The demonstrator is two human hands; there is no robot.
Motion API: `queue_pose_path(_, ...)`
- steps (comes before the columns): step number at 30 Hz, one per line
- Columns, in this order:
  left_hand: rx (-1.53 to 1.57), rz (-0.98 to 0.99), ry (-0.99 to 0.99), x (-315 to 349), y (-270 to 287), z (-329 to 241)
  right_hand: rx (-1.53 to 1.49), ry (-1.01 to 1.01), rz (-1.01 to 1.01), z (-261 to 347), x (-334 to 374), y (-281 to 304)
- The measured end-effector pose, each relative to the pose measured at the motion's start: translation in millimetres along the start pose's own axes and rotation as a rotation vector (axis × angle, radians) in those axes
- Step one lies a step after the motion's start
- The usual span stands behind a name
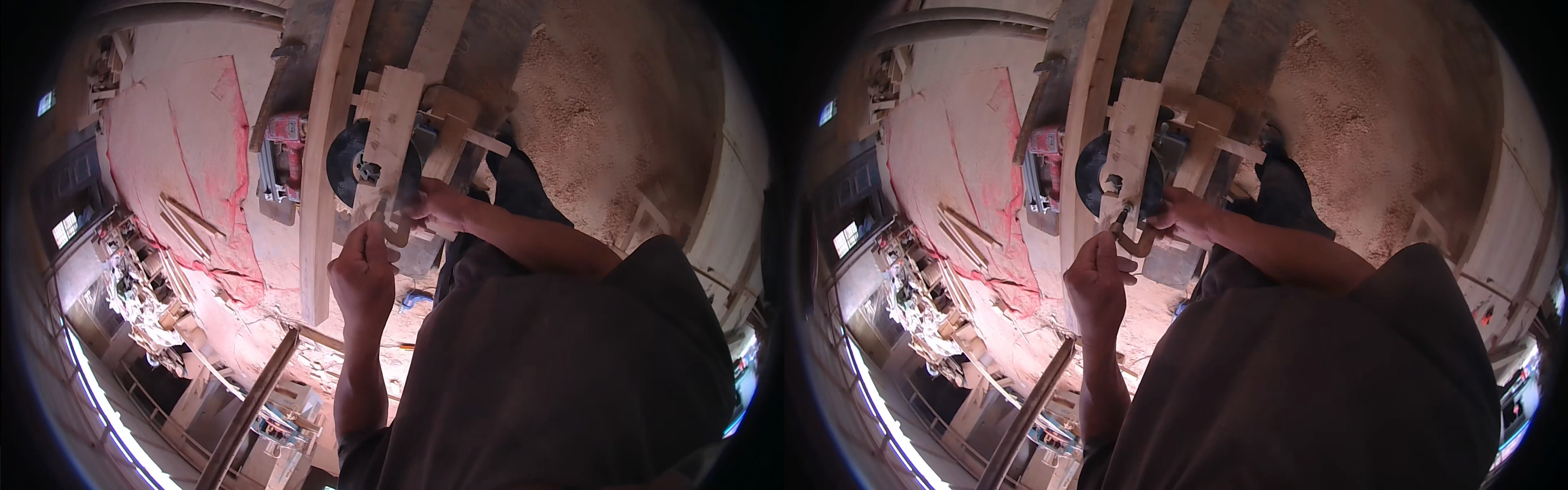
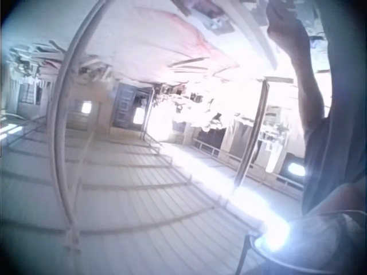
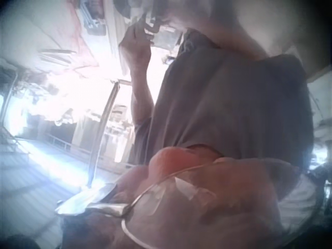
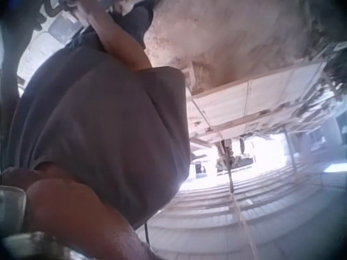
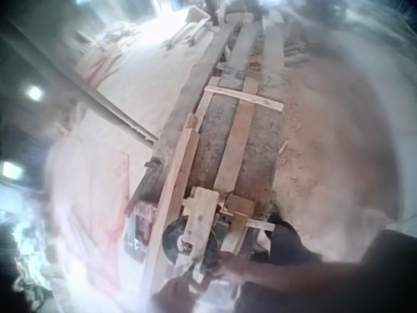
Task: The person assembles a wooden fixture by inserting and tightening bolts into pre-drilled holes using a wrench. They repeatedly adjust the position of the wooden pieces and check alignment while working at a cluttered workbench.
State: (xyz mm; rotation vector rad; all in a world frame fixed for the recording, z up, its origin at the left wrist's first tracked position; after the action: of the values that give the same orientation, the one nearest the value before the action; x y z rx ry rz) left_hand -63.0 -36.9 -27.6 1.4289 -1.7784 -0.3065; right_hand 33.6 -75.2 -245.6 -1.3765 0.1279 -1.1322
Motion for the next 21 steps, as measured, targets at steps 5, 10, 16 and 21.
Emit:
queue_pose_path(5, -0.308, 0.088, -0.358, -5, 14, 4, 0.467, 0.117, -0.091, 25, 1, 8)
queue_pose_path(10, 0.024, 0.242, -0.083, -18, 20, 8, 0.386, 0.289, -0.12, 16, -3, 4)
queue_pose_path(16, 0.539, 0.264, 0.093, -18, 19, 12, 0.031, 0.189, 0.064, -8, -12, 13)
queue_pose_path(21, 0.818, 0.336, 0.044, -11, 17, 24, -0.083, 0.189, 0.054, -17, -10, 7)
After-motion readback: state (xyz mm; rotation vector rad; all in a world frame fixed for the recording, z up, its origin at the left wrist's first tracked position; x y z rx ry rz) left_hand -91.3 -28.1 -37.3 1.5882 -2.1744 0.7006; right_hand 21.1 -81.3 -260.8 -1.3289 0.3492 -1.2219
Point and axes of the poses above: each hand's wrist, its own x-axis away from the middle knuckle, its own y-axis out of the back of the hand, z = x × y, the point moved 2 cm from there along -x, towards the middle knuckle, and after that the axes turned 5 degrees about -y, right-handed, at the moved point
